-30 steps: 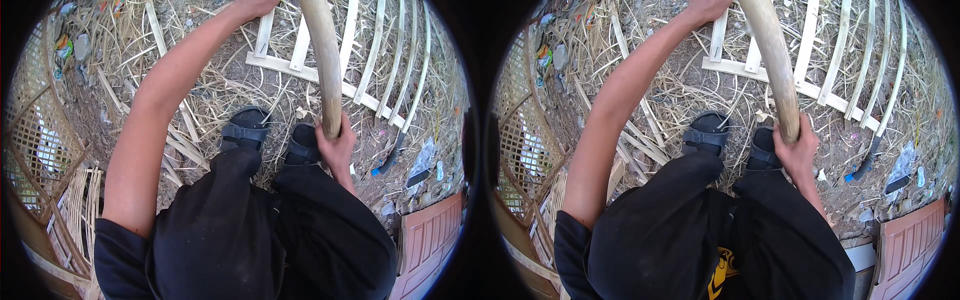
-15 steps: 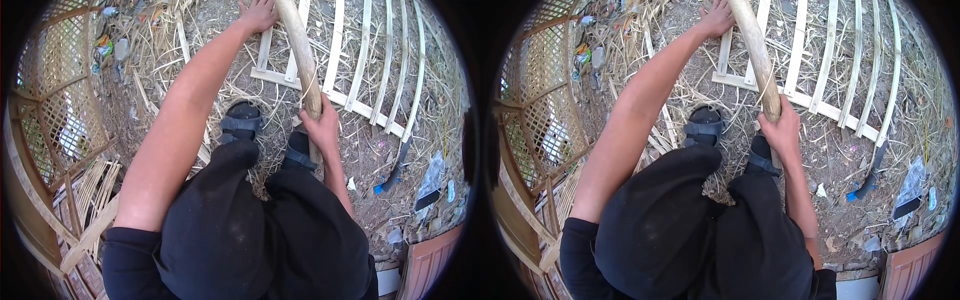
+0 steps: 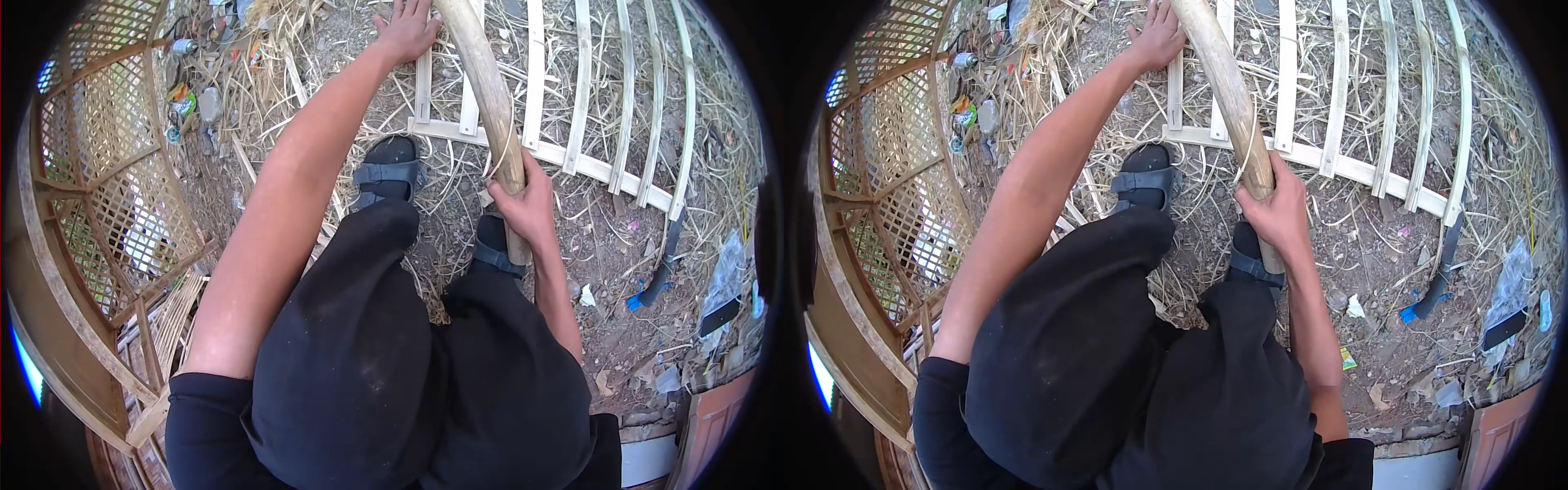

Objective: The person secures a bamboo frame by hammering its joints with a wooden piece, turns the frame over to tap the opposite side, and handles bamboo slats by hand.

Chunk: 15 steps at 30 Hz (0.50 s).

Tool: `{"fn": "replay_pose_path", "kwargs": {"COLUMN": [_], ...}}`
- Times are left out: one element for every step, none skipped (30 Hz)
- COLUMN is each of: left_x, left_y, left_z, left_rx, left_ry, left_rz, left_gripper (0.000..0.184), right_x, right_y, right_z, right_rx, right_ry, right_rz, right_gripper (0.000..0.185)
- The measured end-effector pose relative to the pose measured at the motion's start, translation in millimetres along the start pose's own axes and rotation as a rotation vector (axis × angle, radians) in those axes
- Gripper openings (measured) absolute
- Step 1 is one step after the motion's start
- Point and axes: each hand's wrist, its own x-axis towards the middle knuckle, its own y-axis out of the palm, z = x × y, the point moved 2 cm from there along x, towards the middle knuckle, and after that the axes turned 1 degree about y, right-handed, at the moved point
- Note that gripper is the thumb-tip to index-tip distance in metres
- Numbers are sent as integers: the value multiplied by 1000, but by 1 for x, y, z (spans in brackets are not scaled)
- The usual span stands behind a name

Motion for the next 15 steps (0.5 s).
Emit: {"fn": "replay_pose_path", "kwargs": {"left_x": [5, -1, -7, -13, -14, -14, -13, -12, -12, -13, -15, -17, -18, -19, -7], "left_y": [10, -7, -23, -36, -32, -30, -32, -32, -32, -33, -35, -39, -38, -36, -6], "left_z": [8, -7, -20, -31, -29, -29, -29, -28, -28, -29, -32, -33, -33, -32, -10], "left_rx": [18, 15, -31, -79, -86, -67, -44, -47, -66, -88, -87, -95, -105, -113, 33], "left_ry": [73, 70, 1, -71, -84, -65, -42, -49, -53, -59, -52, -67, -65, -58, -4], "left_rz": [-103, -97, -16, 66, 78, 54, 26, 33, 43, 53, 45, 44, 46, 51, -19], "left_gripper": [70, 70, 71, 71, 71, 72, 72, 72, 72, 73, 73, 73, 73, 73, 72], "right_x": [2, 2, 3, 2, 0, 1, 3, 4, 4, 4, 4, 4, 5, 5, 3], "right_y": [-1, -2, -2, -1, 0, 1, 2, 3, 2, 1, 0, -1, -3, -5, -7], "right_z": [1, 2, 3, 2, 0, -2, -4, -5, -5, -7, -11, -11, -9, -6, -1], "right_rx": [9, 9, 9, 9, 6, 25, 47, 46, 23, -4, 5, -4, -34, -60, -10], "right_ry": [10, 16, 8, 2, 14, 11, 4, 10, 26, 42, 6, 7, -3, -12, 16], "right_rz": [8, 12, 7, 7, 21, 19, 12, 20, 30, 42, 41, 55, 66, 73, 98], "right_gripper": [45, 45, 46, 46, 46, 46, 45, 45, 46, 46, 44, 44, 43, 42, 42]}}
